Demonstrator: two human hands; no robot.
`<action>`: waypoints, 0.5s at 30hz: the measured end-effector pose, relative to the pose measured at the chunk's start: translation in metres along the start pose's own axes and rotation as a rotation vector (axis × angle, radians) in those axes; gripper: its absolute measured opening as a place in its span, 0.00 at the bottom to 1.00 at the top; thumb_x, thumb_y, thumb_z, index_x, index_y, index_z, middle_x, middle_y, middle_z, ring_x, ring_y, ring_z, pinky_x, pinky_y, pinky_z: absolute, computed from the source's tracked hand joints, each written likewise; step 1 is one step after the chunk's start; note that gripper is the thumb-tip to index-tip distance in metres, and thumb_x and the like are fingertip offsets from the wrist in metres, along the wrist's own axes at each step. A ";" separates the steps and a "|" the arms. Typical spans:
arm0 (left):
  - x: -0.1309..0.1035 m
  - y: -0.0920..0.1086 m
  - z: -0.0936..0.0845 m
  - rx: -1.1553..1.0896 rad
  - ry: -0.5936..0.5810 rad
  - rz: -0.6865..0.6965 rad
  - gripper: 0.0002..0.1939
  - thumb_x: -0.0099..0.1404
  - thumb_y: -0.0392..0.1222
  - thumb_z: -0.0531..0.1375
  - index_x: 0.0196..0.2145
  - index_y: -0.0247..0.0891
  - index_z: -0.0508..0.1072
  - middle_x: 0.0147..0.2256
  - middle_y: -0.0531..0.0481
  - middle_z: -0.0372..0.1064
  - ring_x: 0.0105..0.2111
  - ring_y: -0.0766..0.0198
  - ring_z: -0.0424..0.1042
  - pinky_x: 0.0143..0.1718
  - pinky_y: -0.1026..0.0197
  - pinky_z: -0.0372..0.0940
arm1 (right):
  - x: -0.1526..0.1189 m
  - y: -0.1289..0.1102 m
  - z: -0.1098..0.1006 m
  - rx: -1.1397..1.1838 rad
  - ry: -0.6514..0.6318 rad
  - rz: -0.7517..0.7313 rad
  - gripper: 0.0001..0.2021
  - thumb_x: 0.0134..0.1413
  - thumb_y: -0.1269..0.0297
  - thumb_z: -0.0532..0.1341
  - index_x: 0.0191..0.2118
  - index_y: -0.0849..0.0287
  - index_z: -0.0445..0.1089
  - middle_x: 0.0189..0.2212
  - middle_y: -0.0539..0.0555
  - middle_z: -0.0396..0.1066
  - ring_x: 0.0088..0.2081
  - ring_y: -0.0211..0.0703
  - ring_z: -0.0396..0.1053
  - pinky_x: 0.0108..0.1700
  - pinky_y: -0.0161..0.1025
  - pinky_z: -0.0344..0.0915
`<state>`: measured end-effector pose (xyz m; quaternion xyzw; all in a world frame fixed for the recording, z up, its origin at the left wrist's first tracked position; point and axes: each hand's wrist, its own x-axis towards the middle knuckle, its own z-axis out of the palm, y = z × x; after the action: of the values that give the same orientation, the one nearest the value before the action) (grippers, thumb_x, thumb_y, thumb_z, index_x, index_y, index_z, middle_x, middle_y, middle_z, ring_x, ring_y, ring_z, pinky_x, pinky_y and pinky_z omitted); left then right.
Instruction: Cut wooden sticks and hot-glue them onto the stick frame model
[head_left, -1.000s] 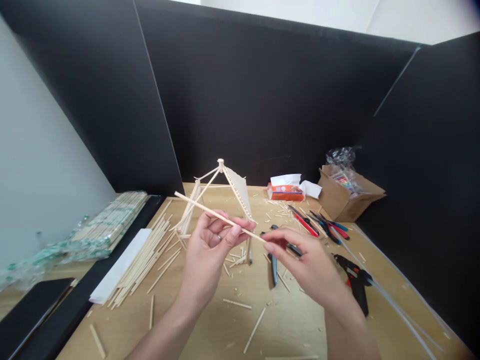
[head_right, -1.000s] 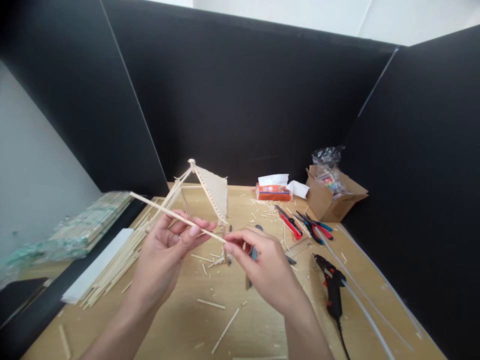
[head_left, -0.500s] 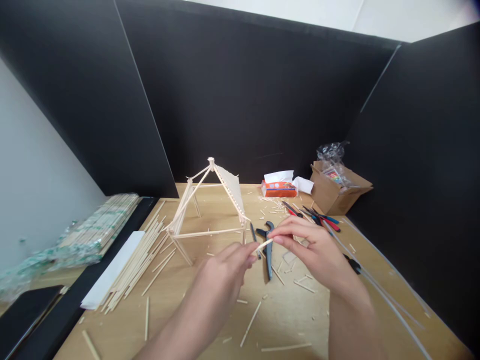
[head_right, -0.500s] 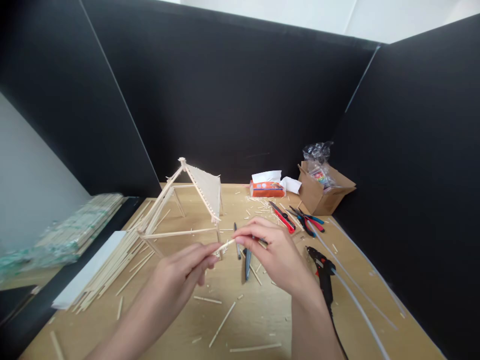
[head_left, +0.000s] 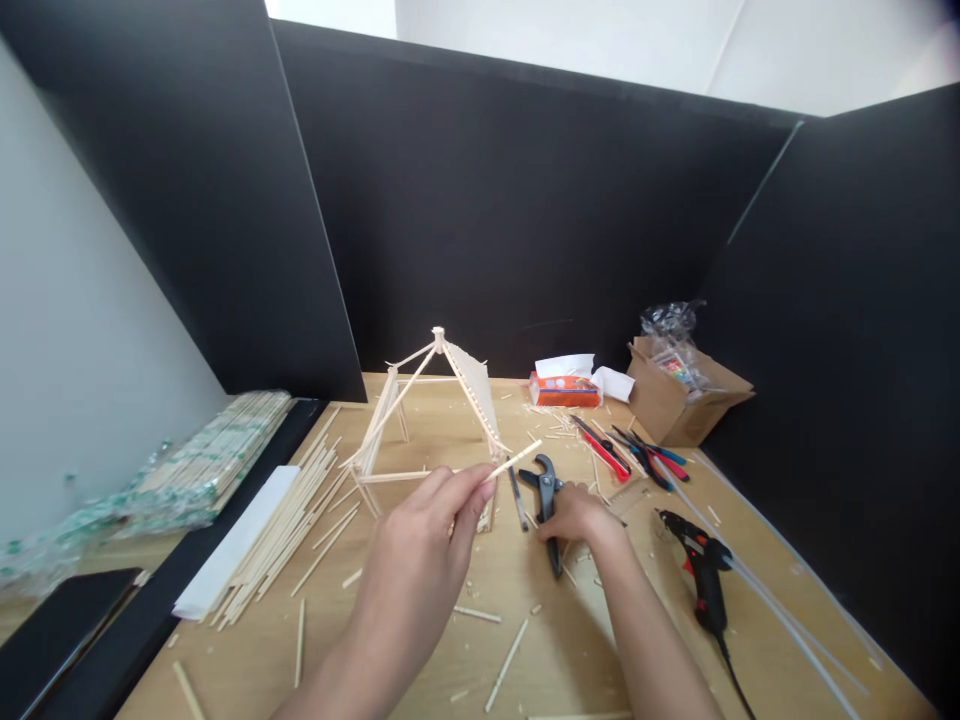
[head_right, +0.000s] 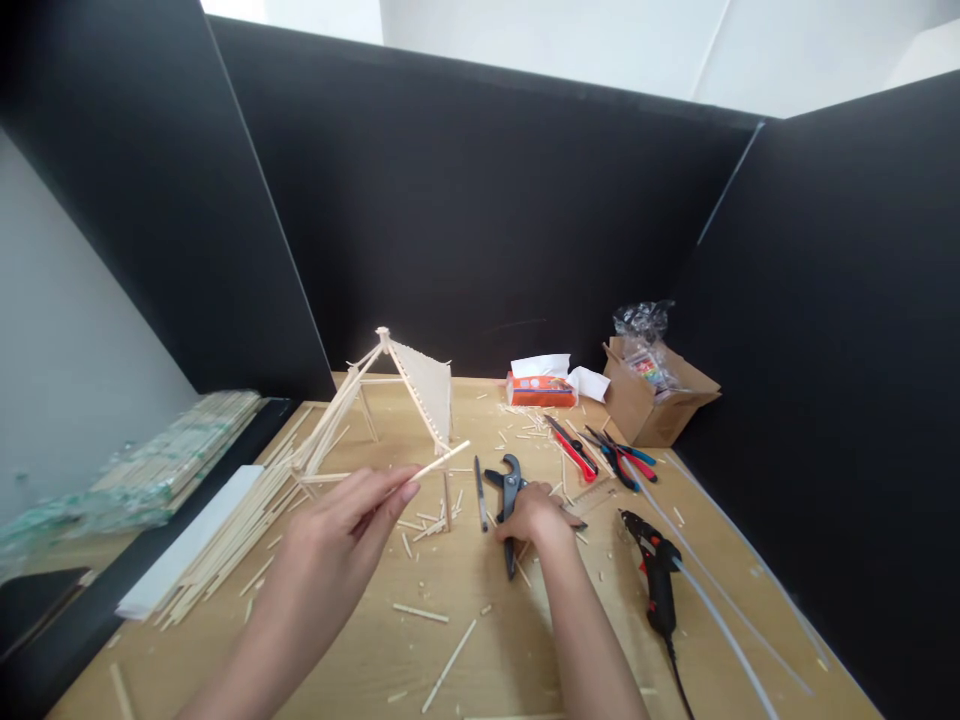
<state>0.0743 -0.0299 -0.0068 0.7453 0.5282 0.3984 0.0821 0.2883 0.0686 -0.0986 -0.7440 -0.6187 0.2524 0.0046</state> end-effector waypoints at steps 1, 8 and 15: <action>0.000 0.000 0.000 -0.005 0.007 -0.006 0.10 0.69 0.40 0.52 0.44 0.44 0.72 0.31 0.53 0.70 0.28 0.65 0.71 0.29 0.63 0.62 | 0.000 0.002 0.000 -0.011 0.015 0.014 0.25 0.22 0.63 0.73 0.36 0.63 0.73 0.40 0.64 0.72 0.44 0.60 0.71 0.38 0.44 0.66; 0.001 -0.001 -0.005 -0.072 0.070 0.016 0.08 0.68 0.37 0.53 0.41 0.42 0.71 0.32 0.54 0.70 0.30 0.67 0.70 0.30 0.65 0.61 | -0.002 0.017 -0.023 0.007 0.170 0.003 0.12 0.37 0.62 0.65 0.31 0.63 0.74 0.32 0.63 0.73 0.37 0.55 0.73 0.35 0.42 0.65; 0.001 -0.003 -0.010 -0.114 0.130 -0.028 0.06 0.68 0.36 0.53 0.39 0.41 0.69 0.33 0.53 0.71 0.32 0.68 0.70 0.32 0.65 0.62 | -0.044 0.006 -0.062 0.188 0.422 -0.193 0.20 0.46 0.64 0.55 0.48 0.59 0.65 0.44 0.58 0.71 0.44 0.49 0.70 0.46 0.41 0.64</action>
<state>0.0653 -0.0306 -0.0008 0.7046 0.5192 0.4742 0.0953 0.3131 0.0458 -0.0307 -0.7141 -0.6458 0.1465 0.2271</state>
